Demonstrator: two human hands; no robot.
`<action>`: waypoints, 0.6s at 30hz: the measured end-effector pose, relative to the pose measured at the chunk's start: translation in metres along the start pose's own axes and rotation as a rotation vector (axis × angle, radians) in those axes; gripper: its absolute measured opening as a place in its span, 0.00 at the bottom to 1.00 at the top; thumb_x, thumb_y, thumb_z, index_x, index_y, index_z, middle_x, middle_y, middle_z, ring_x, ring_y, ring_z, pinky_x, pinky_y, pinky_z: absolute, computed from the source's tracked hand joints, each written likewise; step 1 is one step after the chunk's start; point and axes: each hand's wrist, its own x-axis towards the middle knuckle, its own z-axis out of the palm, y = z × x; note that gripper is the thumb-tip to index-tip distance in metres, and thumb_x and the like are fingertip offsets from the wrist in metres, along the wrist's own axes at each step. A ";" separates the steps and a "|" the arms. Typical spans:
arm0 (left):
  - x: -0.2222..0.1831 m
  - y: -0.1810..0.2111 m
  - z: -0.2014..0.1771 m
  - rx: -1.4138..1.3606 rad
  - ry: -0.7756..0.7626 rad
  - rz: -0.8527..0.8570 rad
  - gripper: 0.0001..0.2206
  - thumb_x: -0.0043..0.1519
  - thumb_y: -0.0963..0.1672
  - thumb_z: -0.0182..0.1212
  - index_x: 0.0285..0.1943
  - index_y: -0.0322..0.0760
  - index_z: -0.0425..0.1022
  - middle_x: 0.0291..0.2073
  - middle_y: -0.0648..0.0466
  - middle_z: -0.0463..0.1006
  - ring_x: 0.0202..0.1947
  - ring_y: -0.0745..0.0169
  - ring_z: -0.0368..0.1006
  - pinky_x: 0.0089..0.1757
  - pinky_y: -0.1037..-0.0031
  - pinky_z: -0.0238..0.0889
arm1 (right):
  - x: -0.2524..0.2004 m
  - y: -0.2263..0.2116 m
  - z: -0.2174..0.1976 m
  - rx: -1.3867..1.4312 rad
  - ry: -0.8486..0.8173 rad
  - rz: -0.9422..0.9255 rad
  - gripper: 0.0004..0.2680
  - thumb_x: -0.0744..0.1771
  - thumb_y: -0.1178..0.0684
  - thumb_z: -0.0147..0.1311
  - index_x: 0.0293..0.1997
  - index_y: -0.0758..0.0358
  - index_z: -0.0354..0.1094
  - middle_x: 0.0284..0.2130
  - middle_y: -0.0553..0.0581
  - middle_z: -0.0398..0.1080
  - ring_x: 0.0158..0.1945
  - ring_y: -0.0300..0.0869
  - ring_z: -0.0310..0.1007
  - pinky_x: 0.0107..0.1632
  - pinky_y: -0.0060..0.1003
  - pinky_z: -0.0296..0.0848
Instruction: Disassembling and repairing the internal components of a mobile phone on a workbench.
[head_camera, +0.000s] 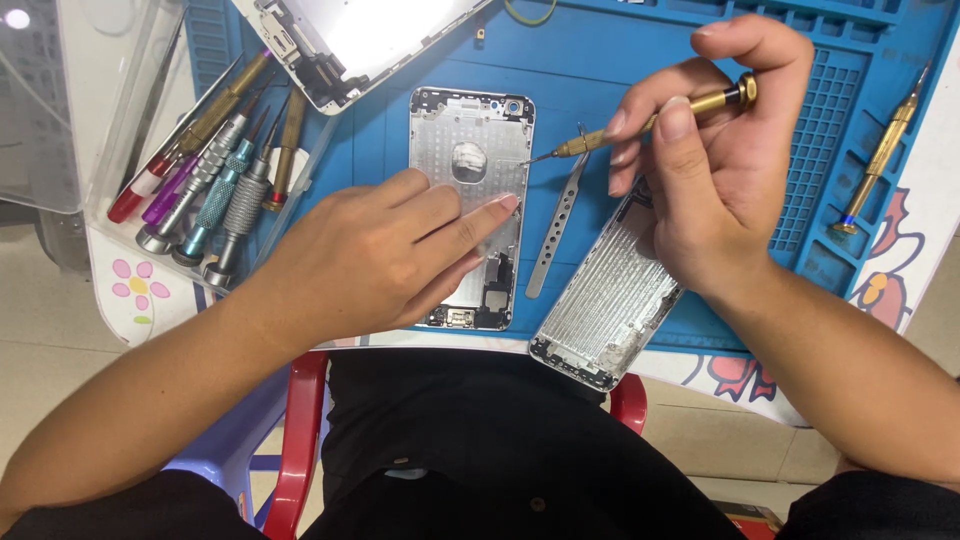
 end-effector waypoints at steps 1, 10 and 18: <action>0.001 0.001 -0.002 0.007 0.004 0.005 0.22 0.63 0.45 0.66 0.67 0.35 0.73 0.32 0.55 0.74 0.32 0.63 0.71 0.29 0.75 0.67 | -0.001 -0.001 0.003 0.022 0.047 0.008 0.09 0.80 0.57 0.42 0.66 0.56 0.43 0.40 0.61 0.67 0.31 0.36 0.67 0.38 0.25 0.73; 0.002 0.003 -0.001 0.049 0.025 0.004 0.20 0.62 0.44 0.66 0.65 0.38 0.76 0.30 0.58 0.73 0.33 0.65 0.71 0.30 0.75 0.69 | 0.003 -0.004 0.006 0.022 0.115 0.008 0.09 0.78 0.58 0.42 0.63 0.57 0.44 0.39 0.63 0.69 0.28 0.36 0.67 0.34 0.25 0.72; 0.001 0.003 0.001 0.048 0.021 0.006 0.21 0.60 0.43 0.67 0.64 0.36 0.76 0.30 0.58 0.73 0.33 0.65 0.71 0.30 0.75 0.70 | 0.001 -0.003 0.006 0.052 0.122 0.029 0.08 0.79 0.58 0.42 0.64 0.57 0.44 0.38 0.61 0.67 0.28 0.36 0.65 0.35 0.25 0.72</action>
